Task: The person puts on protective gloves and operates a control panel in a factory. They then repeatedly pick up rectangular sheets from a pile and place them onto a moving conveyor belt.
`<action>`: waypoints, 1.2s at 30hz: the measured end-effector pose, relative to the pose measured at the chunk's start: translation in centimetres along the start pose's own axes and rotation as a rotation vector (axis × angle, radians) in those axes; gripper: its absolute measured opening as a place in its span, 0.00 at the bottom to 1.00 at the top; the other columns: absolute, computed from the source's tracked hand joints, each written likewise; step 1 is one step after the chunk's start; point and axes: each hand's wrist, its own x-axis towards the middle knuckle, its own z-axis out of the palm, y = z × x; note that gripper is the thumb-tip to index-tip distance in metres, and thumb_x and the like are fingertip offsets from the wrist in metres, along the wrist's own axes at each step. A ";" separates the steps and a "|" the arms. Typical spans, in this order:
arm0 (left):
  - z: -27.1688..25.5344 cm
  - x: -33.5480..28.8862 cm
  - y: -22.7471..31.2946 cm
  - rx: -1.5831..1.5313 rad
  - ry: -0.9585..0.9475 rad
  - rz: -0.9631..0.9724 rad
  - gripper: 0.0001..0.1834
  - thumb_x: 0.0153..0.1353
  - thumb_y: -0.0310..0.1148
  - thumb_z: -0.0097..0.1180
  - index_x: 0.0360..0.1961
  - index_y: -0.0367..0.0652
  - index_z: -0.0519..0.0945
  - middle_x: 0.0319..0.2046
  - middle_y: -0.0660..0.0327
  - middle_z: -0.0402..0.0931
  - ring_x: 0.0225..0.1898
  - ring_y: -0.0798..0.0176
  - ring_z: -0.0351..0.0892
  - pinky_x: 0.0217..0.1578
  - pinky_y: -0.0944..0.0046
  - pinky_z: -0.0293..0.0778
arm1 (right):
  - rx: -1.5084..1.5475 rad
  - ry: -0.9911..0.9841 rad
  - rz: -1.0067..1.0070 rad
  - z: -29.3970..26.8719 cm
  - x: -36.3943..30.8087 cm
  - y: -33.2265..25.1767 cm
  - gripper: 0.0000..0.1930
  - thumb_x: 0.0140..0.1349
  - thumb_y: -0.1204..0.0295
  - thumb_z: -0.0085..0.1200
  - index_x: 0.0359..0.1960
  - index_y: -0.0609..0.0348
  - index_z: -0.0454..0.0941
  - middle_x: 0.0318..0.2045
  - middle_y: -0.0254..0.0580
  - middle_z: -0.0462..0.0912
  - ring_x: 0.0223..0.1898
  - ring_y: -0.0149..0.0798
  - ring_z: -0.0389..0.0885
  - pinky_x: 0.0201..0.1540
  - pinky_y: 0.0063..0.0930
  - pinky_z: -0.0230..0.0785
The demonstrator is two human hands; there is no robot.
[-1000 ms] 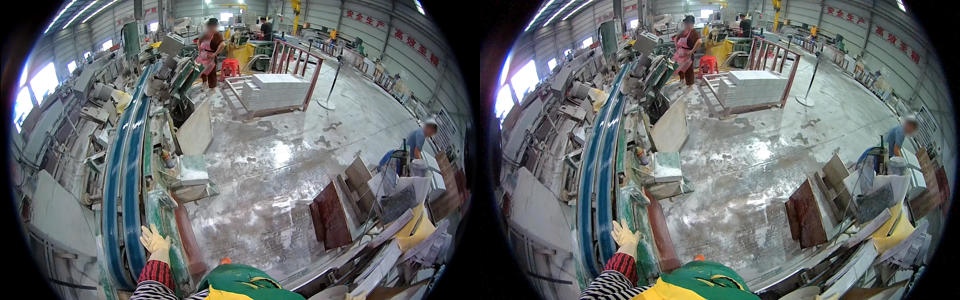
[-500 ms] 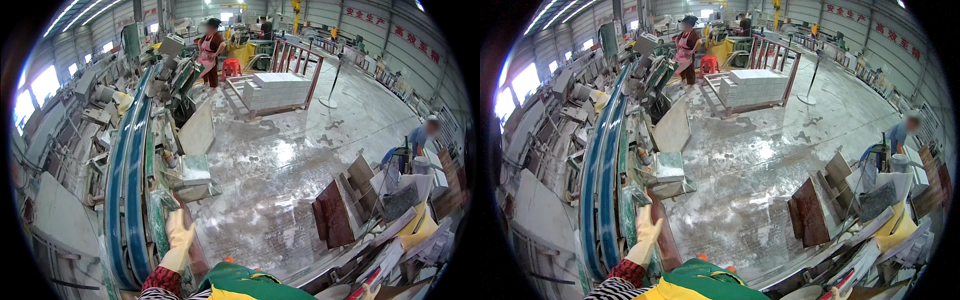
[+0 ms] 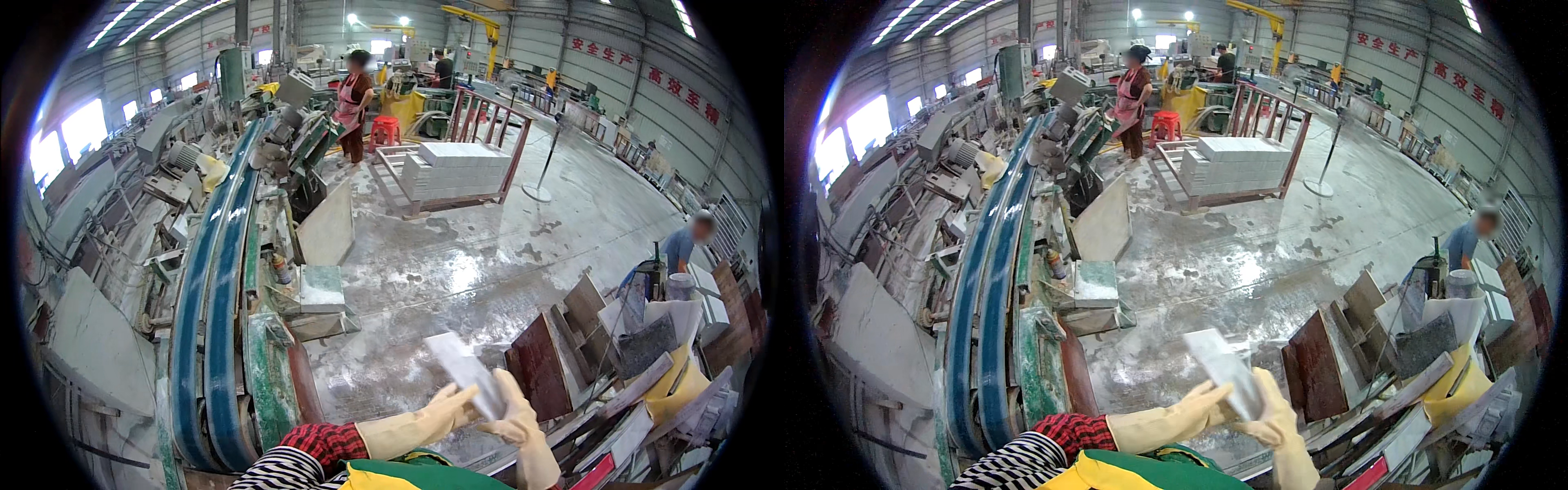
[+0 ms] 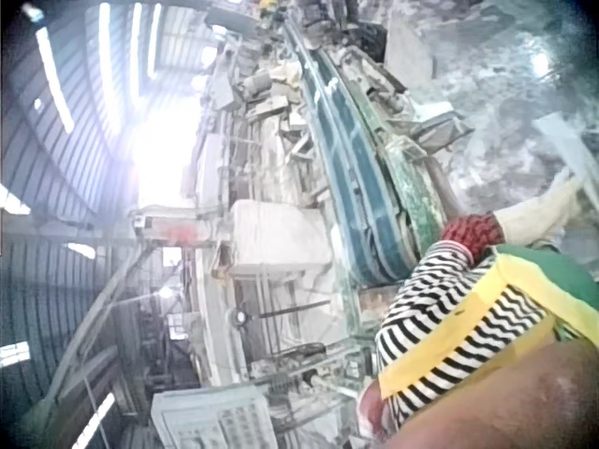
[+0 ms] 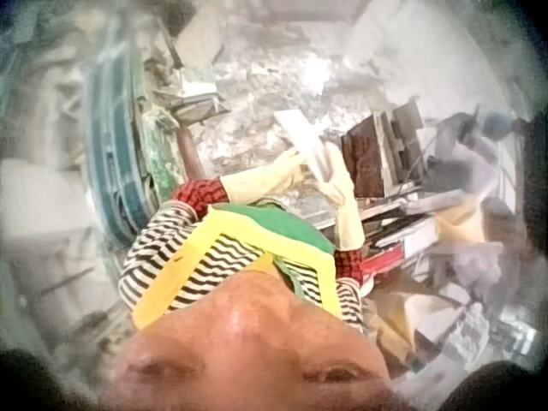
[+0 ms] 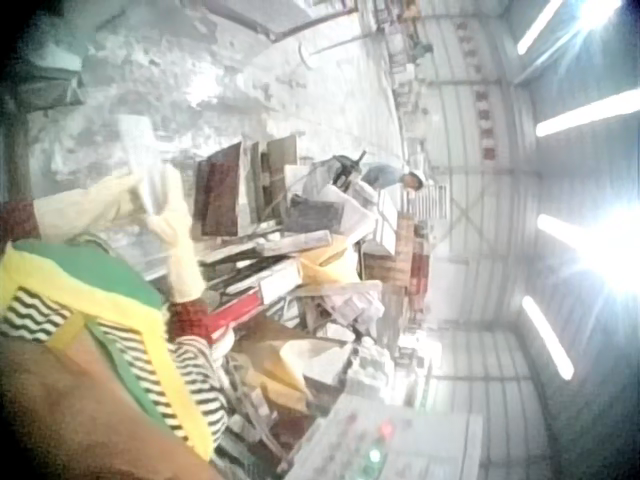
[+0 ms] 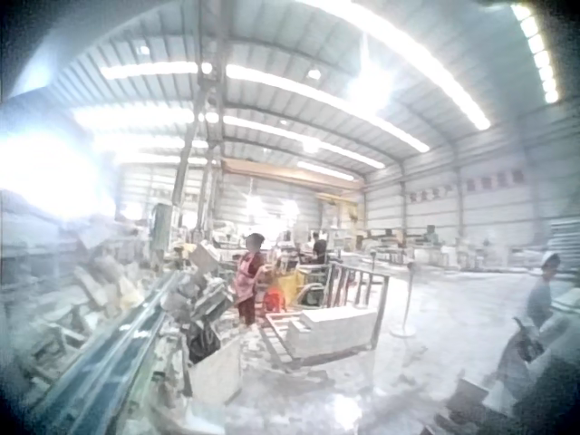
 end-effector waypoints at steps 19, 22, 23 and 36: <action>-3.7 -0.7 8.7 -0.060 0.380 0.342 0.24 0.78 0.50 0.44 0.65 0.47 0.70 0.58 0.59 0.77 0.55 0.56 0.80 0.55 0.50 0.79 | 0.761 -0.178 0.111 3.0 5.4 -4.8 0.30 0.68 0.78 0.60 0.71 0.66 0.66 0.60 0.52 0.79 0.59 0.37 0.78 0.62 0.32 0.71; -3.1 -0.2 8.5 -0.037 0.344 0.313 0.24 0.78 0.51 0.42 0.65 0.47 0.69 0.58 0.58 0.77 0.55 0.55 0.80 0.55 0.49 0.80 | 0.663 -0.029 -0.130 3.1 4.7 -4.8 0.31 0.66 0.76 0.63 0.70 0.67 0.66 0.60 0.53 0.79 0.60 0.39 0.78 0.65 0.36 0.68; -2.9 0.0 8.4 -0.035 0.334 0.303 0.24 0.78 0.51 0.42 0.65 0.48 0.69 0.57 0.58 0.78 0.55 0.55 0.80 0.55 0.49 0.80 | 0.574 0.006 -0.211 3.2 4.7 -4.6 0.34 0.64 0.73 0.66 0.70 0.67 0.66 0.60 0.54 0.79 0.62 0.42 0.77 0.67 0.37 0.66; -0.8 0.3 7.9 0.322 0.331 0.056 0.30 0.77 0.50 0.44 0.69 0.39 0.69 0.64 0.56 0.73 0.61 0.60 0.75 0.61 0.58 0.74 | 0.560 0.440 -0.053 -1.6 19.3 -2.1 0.39 0.60 0.65 0.71 0.71 0.64 0.66 0.66 0.60 0.72 0.66 0.51 0.72 0.68 0.40 0.68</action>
